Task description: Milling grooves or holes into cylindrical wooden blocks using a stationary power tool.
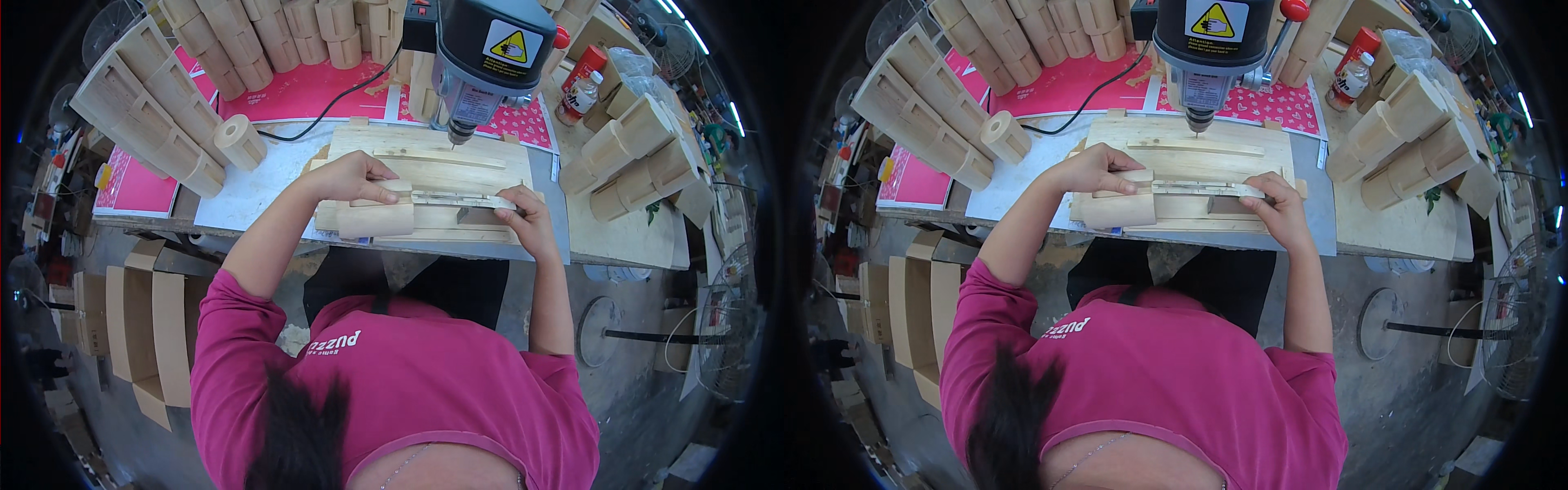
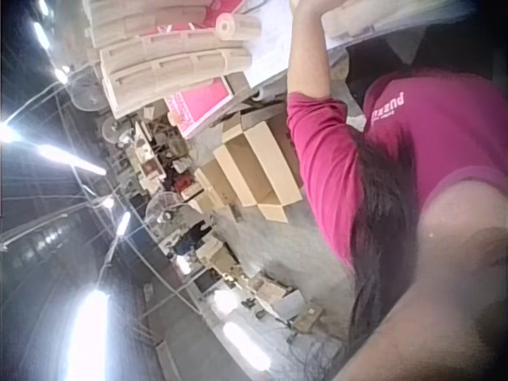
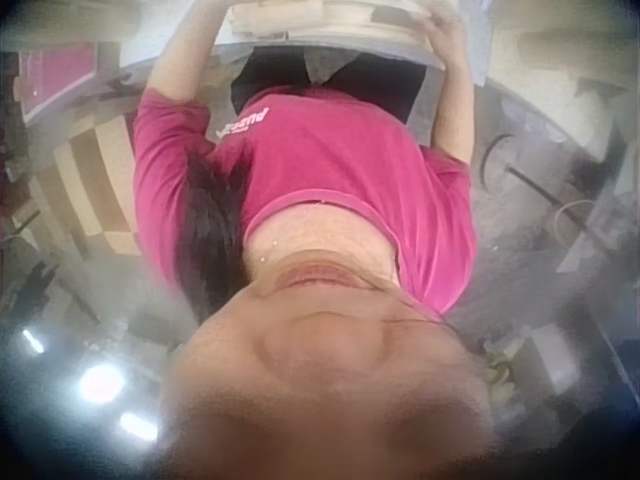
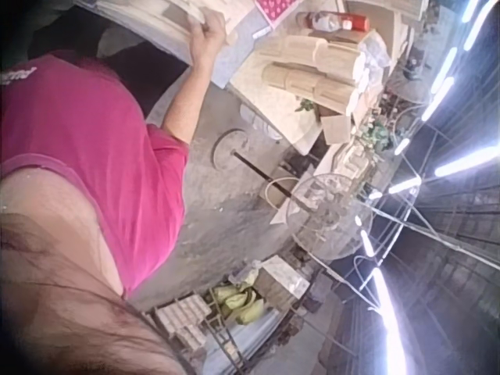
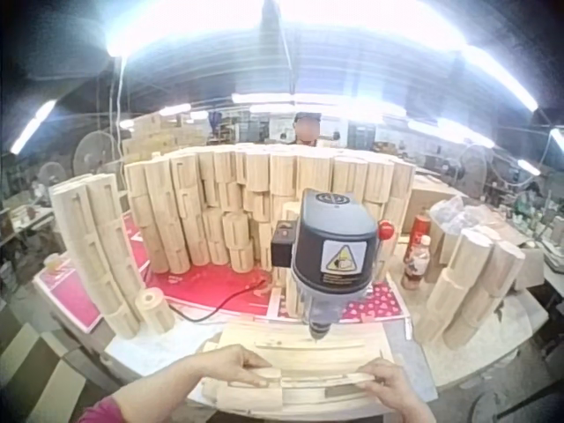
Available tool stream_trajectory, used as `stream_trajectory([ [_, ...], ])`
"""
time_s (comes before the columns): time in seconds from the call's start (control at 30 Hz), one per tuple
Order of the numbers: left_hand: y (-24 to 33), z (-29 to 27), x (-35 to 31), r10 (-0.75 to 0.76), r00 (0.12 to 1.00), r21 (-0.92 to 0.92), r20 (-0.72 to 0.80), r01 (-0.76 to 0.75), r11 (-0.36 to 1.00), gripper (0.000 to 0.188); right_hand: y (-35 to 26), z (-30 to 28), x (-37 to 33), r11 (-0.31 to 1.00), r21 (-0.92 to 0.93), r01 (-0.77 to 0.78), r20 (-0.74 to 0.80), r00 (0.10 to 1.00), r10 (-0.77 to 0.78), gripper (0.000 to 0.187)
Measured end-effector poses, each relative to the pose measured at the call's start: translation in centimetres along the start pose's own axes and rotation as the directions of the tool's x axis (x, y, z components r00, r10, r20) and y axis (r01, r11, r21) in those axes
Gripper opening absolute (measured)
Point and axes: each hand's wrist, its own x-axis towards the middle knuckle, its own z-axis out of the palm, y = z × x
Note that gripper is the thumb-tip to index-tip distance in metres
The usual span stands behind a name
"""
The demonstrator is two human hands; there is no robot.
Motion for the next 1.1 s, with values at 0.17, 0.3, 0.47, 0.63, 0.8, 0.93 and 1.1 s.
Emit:
stream_trajectory([
  [0.17, 0.2, 0.6, 2.0, 0.065, 0.994, 0.016, 0.092, -0.066, 0.998, 0.053, 0.2, 0.2, 0.1, 0.999, -0.005, -0.034, 0.019, 0.999, 0.034, 0.021],
  [0.3, 0.1, 4.3, 5.0, -0.032, 0.940, -0.284, -0.341, -0.070, 0.956, 0.045, -0.2, 0.1, -0.1, 1.000, -0.021, -0.023, 0.001, 1.000, 0.023, 0.020],
  [0.47, 1.1, 7.6, 5.0, -0.099, 0.514, -0.408, -0.852, -0.535, 0.740, 0.045, 0.2, 0.6, -0.2, 0.999, -0.045, 0.004, -0.064, 0.998, -0.007, 0.025],
  [0.63, -2.7, 9.9, -1.8, 0.357, 0.558, 0.278, -0.749, -0.224, 0.934, 0.043, 0.0, 0.7, -0.4, 0.992, -0.124, -0.013, -0.091, 0.996, 0.002, 0.030],
  [0.8, -1.4, 12.3, -2.9, 0.430, 0.585, 0.423, -0.688, -0.159, 0.892, 0.059, 0.9, 1.1, -0.3, 0.993, -0.105, 0.061, -0.127, 0.989, -0.074, 0.028],
  [0.93, -2.7, 11.5, -0.4, 0.369, 0.620, 0.382, -0.692, -0.119, 0.916, 0.067, 1.3, 0.4, 1.0, 0.978, -0.198, 0.067, -0.147, 0.984, -0.097, 0.029],
  [1.1, -3.2, 9.7, 2.3, 0.307, 0.671, 0.435, -0.674, 0.025, 0.900, 0.064, 3.3, 0.0, 4.0, 0.983, -0.168, 0.072, -0.220, 0.970, -0.109, 0.032],
])
